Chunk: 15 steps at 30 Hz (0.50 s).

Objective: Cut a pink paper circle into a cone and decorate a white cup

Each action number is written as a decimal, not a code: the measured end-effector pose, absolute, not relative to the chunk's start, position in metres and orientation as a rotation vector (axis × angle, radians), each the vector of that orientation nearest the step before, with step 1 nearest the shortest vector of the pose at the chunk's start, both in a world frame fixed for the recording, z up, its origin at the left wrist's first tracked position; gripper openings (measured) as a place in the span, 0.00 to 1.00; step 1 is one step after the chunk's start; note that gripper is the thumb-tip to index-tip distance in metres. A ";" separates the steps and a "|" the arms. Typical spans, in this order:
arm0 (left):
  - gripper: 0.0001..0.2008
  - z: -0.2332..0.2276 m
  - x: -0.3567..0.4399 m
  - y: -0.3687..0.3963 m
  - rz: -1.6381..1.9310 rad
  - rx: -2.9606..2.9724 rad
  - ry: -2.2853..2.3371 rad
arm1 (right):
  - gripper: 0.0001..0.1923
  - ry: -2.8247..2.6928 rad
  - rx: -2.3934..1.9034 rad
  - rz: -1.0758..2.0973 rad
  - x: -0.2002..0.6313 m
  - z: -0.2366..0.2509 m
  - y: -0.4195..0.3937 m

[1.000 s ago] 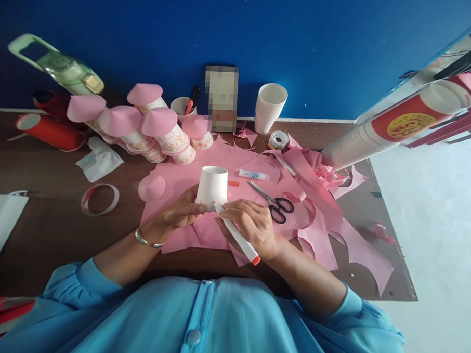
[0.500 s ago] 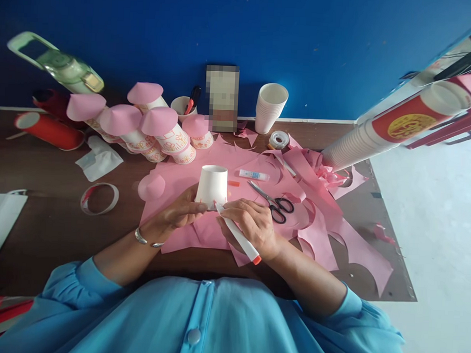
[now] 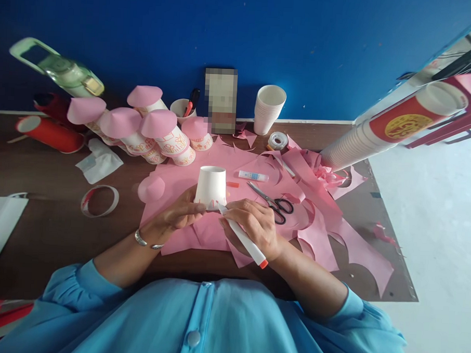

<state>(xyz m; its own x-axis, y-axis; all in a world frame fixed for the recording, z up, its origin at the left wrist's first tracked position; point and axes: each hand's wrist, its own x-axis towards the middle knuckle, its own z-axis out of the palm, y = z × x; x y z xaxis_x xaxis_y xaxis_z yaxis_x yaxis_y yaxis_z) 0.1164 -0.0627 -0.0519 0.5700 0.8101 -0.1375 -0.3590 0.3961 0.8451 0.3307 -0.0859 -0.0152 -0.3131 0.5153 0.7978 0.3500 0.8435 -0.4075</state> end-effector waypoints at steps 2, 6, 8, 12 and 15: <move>0.16 -0.053 0.117 -0.062 0.815 0.877 0.584 | 0.11 -1.939 -0.653 0.175 0.332 -0.017 -0.086; 0.20 -0.057 0.118 -0.062 0.831 0.837 0.597 | 0.15 -1.912 -0.740 0.199 0.332 -0.022 -0.086; 0.21 -0.060 0.118 -0.061 0.839 0.820 0.595 | 0.16 -1.916 -0.797 0.191 0.330 -0.025 -0.085; 0.16 -0.063 0.116 -0.062 0.895 0.819 0.562 | 0.17 -1.948 -0.802 0.145 0.327 -0.029 -0.084; 0.18 -0.063 0.116 -0.062 0.858 0.834 0.527 | 0.17 -1.946 -0.802 0.130 0.326 -0.032 -0.083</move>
<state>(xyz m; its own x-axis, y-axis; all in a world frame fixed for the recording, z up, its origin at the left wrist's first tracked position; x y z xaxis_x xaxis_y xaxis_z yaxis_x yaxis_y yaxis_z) 0.1158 -0.0622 -0.0628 0.5611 0.8239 -0.0797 -0.4433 0.3805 0.8116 0.3261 -0.0835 -0.0315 -0.2938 0.5838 0.7568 0.4782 0.7754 -0.4125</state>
